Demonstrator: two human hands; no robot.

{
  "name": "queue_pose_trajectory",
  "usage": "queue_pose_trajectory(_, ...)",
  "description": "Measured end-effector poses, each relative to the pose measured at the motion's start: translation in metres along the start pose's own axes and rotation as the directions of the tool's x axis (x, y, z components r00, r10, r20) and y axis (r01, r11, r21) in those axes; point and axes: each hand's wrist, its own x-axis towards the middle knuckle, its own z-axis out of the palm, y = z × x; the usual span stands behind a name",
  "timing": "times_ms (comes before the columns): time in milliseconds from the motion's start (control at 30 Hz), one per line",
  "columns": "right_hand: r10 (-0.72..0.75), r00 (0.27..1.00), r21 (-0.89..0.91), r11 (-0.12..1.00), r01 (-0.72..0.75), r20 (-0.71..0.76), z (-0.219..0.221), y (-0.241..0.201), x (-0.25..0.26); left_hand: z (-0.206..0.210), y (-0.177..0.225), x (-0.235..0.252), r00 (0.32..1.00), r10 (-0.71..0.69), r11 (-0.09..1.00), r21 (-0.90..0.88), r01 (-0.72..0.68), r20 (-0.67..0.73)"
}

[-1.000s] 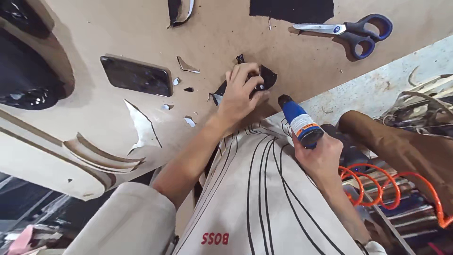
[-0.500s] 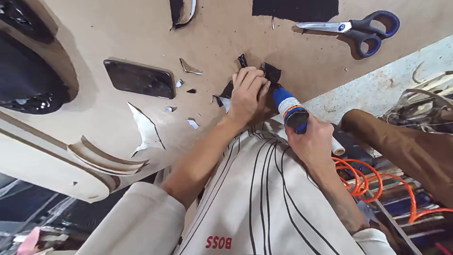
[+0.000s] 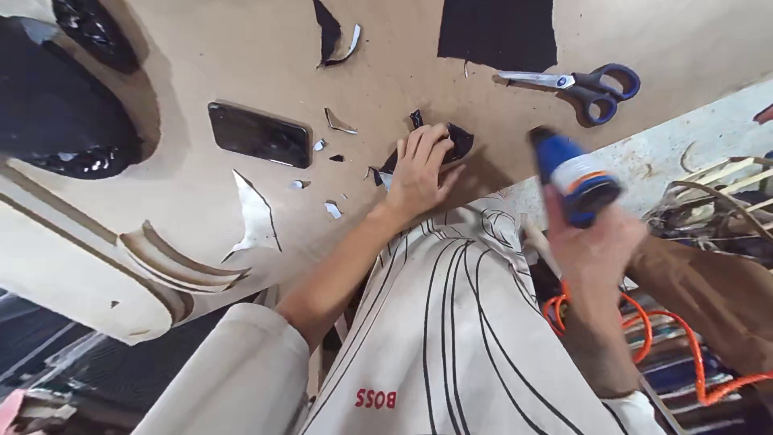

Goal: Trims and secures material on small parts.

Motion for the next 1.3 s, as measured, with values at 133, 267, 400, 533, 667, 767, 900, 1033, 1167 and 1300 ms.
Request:
queue_pose_trajectory(133, 0.016, 0.997, -0.115, 0.993, -0.007, 0.081, -0.035, 0.074, 0.091, -0.003, 0.023, -0.001, 0.989, -0.126, 0.988, 0.083, 0.132, -0.078)
queue_pose_trajectory(267, -0.148, 0.977, -0.108, 0.98, 0.166, 0.155, -0.012, 0.134, 0.191, 0.004, 0.051, 0.012, 0.939, -0.334, 0.929, 0.137, 0.343, -0.084)
queue_pose_trajectory(400, -0.32, 0.936, -0.079, 0.939, 0.334, 0.148, -0.012, 0.12, 0.19, 0.01, 0.067, 0.015, 0.923, -0.352, 0.917, 0.138, 0.373, -0.154)
queue_pose_trajectory(533, -0.407, 0.854, 0.031, 0.907, 0.421, 0.324, 0.007, 0.124, 0.167, 0.02, 0.072, 0.011, 0.91, -0.351, 0.915, 0.128, 0.383, -0.219)
queue_pose_trajectory(667, -0.363, 0.811, 0.011, 0.915, 0.403, 0.458, 0.001, 0.126, 0.177, 0.024, 0.087, 0.008, 0.886, -0.385, 0.88, 0.186, 0.437, -0.258)
queue_pose_trajectory(767, -0.392, 0.732, -0.033, 0.87, 0.491, 0.558, -0.004, 0.121, 0.179, 0.024, 0.104, 0.001, 0.855, -0.442, 0.855, 0.161, 0.493, -0.273)
queue_pose_trajectory(900, -0.579, 0.539, 0.187, 0.768, 0.613, 0.612, -0.016, 0.105, 0.203, 0.032, 0.123, -0.013, 0.772, -0.558, 0.797, 0.063, 0.601, -0.305)
queue_pose_trajectory(1033, -0.734, 0.292, 0.23, 0.519, 0.823, 0.613, -0.005, 0.077, 0.221, 0.031, 0.133, -0.012, 0.697, -0.666, 0.72, 0.015, 0.694, -0.266)
queue_pose_trajectory(1167, -0.794, 0.156, 0.206, 0.333, 0.92, 0.588, 0.009, 0.048, 0.229, 0.024, 0.141, -0.006, 0.688, -0.662, 0.704, 0.066, 0.707, -0.297)
queue_pose_trajectory(1300, -0.792, 0.078, 0.226, 0.264, 0.938, 0.606, 0.033, 0.024, 0.231, 0.024, 0.145, 0.002, 0.684, -0.663, 0.68, 0.136, 0.72, -0.303)
